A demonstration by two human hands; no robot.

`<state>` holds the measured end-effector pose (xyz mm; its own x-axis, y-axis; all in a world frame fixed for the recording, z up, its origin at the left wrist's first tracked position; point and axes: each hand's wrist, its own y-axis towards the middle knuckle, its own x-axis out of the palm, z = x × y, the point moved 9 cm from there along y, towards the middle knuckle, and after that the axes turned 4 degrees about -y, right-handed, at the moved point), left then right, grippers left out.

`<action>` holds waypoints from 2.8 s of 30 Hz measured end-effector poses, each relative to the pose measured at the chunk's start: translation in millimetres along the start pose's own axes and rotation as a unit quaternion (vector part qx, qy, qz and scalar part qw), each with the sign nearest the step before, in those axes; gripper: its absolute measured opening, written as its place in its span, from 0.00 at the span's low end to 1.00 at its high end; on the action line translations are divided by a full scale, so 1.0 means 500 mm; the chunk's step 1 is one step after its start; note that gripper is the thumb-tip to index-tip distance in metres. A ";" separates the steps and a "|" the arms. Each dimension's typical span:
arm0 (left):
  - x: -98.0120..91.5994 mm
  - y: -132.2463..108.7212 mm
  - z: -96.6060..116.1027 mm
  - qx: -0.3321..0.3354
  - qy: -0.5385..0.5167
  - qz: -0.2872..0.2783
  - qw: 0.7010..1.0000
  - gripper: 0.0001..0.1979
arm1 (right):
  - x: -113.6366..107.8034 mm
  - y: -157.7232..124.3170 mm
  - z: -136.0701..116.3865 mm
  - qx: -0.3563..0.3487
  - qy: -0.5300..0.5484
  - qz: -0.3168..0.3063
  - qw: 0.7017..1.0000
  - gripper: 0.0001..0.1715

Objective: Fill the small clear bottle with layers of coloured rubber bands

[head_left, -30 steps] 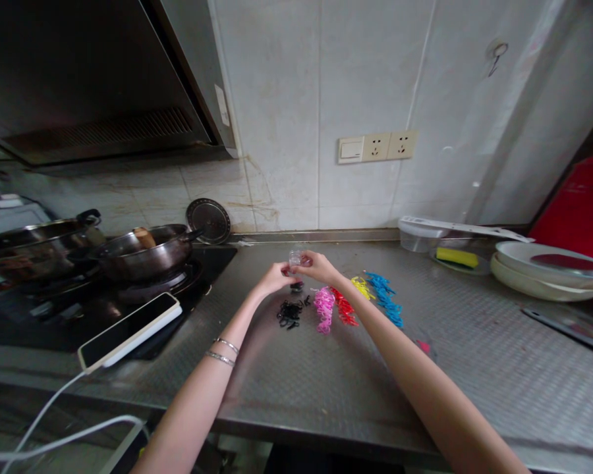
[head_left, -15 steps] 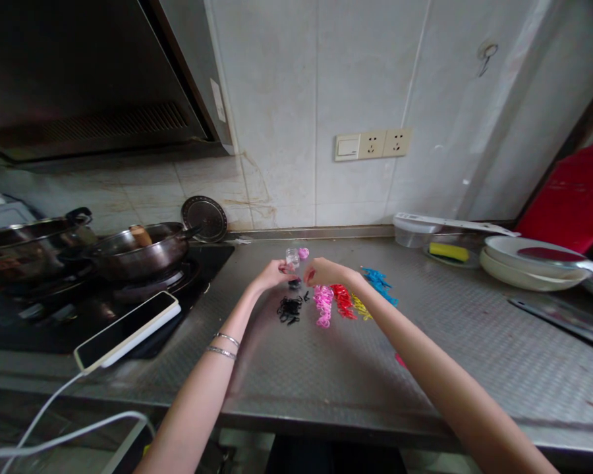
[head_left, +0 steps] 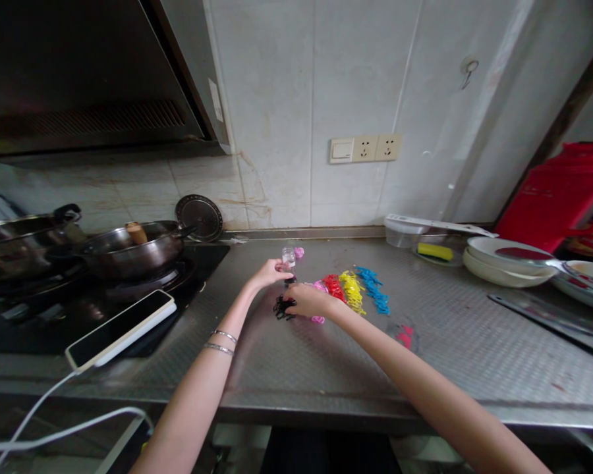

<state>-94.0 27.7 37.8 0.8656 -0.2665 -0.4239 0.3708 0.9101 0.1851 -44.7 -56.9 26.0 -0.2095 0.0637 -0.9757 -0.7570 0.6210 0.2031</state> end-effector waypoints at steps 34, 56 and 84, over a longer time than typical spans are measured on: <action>-0.002 0.016 -0.032 0.023 -0.037 -0.006 0.999 0.16 | -0.121 -0.007 0.062 0.069 0.223 0.112 0.966 0.11; -0.004 0.011 -0.027 0.022 -0.019 0.000 1.000 0.20 | -0.235 0.133 0.116 0.133 0.000 -0.032 0.991 0.13; -0.007 0.003 -0.014 0.009 0.020 0.016 1.000 0.16 | -0.200 0.056 0.122 0.105 0.043 0.045 0.992 0.11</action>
<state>-99.0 32.3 33.3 0.8633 -0.2242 -0.4521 0.3493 0.9121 0.2146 -7.4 2.0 124.3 -0.3297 0.0658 -0.9418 -0.5884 0.7658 0.2595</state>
